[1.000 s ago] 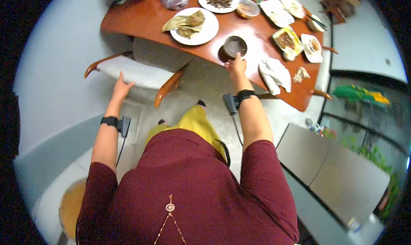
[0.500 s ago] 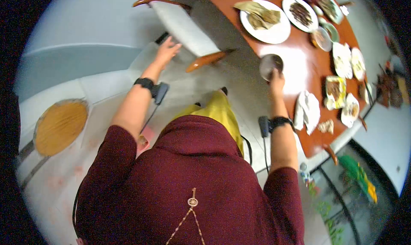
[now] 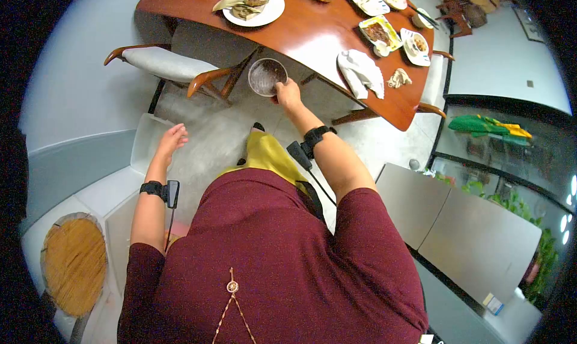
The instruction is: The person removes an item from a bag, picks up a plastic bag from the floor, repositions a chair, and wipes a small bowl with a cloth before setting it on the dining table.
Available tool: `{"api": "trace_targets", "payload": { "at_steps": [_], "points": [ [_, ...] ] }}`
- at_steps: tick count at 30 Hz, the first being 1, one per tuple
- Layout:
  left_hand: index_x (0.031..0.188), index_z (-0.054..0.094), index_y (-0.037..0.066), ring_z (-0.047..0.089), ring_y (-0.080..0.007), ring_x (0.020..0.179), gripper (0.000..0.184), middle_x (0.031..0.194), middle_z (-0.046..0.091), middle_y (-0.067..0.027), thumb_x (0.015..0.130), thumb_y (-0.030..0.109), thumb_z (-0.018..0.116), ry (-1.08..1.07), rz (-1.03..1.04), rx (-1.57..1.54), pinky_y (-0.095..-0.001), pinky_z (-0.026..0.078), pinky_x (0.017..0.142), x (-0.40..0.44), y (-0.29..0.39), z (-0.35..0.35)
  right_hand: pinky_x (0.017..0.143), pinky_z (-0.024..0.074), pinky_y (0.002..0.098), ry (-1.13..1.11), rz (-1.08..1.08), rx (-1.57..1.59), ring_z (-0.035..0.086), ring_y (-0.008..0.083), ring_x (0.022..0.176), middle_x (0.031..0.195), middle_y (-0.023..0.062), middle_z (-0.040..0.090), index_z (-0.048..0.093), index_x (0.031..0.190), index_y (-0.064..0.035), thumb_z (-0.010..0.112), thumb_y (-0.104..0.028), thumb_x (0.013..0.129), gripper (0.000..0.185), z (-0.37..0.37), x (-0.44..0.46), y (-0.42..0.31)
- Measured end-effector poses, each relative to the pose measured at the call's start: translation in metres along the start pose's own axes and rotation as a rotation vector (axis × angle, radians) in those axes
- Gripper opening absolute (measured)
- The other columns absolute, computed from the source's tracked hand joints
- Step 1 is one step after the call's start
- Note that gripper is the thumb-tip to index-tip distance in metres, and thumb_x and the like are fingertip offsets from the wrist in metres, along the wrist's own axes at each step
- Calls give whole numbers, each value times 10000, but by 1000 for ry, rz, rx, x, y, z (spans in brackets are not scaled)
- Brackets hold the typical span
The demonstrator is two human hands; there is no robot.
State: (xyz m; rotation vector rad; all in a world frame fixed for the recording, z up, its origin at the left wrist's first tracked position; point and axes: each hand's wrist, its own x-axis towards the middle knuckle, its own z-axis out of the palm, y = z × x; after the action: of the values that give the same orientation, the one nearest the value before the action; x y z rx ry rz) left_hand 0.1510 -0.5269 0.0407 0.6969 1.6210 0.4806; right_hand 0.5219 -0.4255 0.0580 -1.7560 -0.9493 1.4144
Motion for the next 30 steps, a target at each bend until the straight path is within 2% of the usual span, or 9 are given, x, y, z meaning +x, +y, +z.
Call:
{"api": "trace_targets", "payload": {
  "at_steps": [5, 10, 13, 15, 21, 23, 27, 29, 30],
  "points": [
    [1314, 381, 80, 558, -151, 937, 569, 1146, 546, -66, 859, 384, 534, -269, 132, 92, -270, 428, 799, -22, 12, 38, 475, 472, 304, -94, 106, -18, 577, 187, 544, 695, 104, 583, 538, 912, 36, 464, -99, 813, 183, -23, -52, 12],
    [1359, 318, 121, 514, -176, 1042, 631, 1235, 474, -91, 847, 411, 545, -452, 258, 88, -313, 410, 861, -57, 61, 93, 511, 486, 300, -208, 190, 9, 581, 181, 555, 722, 124, 609, 551, 915, 17, 469, -139, 821, 200, -38, -94, 4],
    [1391, 237, 130, 484, -185, 1083, 711, 1291, 410, -98, 832, 416, 570, -530, 309, -13, -335, 404, 878, -71, 75, 126, 591, 491, 267, -276, 215, -86, 592, 143, 616, 761, 90, 640, 536, 943, -44, 464, -181, 836, 188, -41, -102, 1],
    [1409, 165, 123, 462, -190, 1063, 809, 1274, 411, -106, 797, 392, 622, -591, 289, -148, -365, 400, 865, -82, 84, 139, 578, 485, 262, -301, 204, -75, 589, 141, 610, 771, 88, 643, 542, 951, -45, 467, -189, 836, 199, -38, -104, -2],
    [1401, 190, 124, 462, -177, 1047, 791, 1203, 440, -84, 782, 287, 654, -534, 333, -258, -366, 399, 872, -81, 93, 157, 586, 490, 270, -426, 151, -64, 592, 146, 612, 790, 91, 644, 549, 992, -33, 469, -180, 832, 232, -33, -100, -10],
    [1394, 208, 125, 477, -173, 1022, 775, 1184, 460, -69, 774, 259, 655, -491, 324, -301, -356, 405, 863, -84, 98, 163, 611, 493, 271, -411, 158, -69, 593, 148, 622, 805, 89, 643, 547, 1004, -26, 478, -230, 855, 262, -36, -95, -12],
    [1354, 293, 140, 507, -174, 1027, 621, 1159, 501, -37, 796, 161, 565, -483, 274, -457, -345, 420, 878, -69, 104, 181, 579, 481, 302, -508, 117, -57, 591, 172, 641, 819, 97, 614, 560, 958, -2, 476, -303, 883, 322, -59, -84, -24],
    [1338, 319, 139, 514, -179, 1016, 589, 1161, 502, -40, 791, 141, 536, -465, 262, -552, -343, 423, 874, -59, 107, 197, 648, 475, 327, -539, 119, -28, 594, 174, 723, 885, 95, 611, 563, 1009, -10, 463, -407, 887, 428, -87, -64, -24],
    [1324, 339, 135, 516, -179, 1009, 566, 1160, 503, -40, 788, 141, 522, -425, 275, -563, -338, 426, 869, -53, 107, 205, 713, 466, 347, -478, -40, -127, 588, 192, 791, 916, 93, 606, 555, 1067, -13, 448, -427, 887, 464, -103, -53, -24]
  ]
}}
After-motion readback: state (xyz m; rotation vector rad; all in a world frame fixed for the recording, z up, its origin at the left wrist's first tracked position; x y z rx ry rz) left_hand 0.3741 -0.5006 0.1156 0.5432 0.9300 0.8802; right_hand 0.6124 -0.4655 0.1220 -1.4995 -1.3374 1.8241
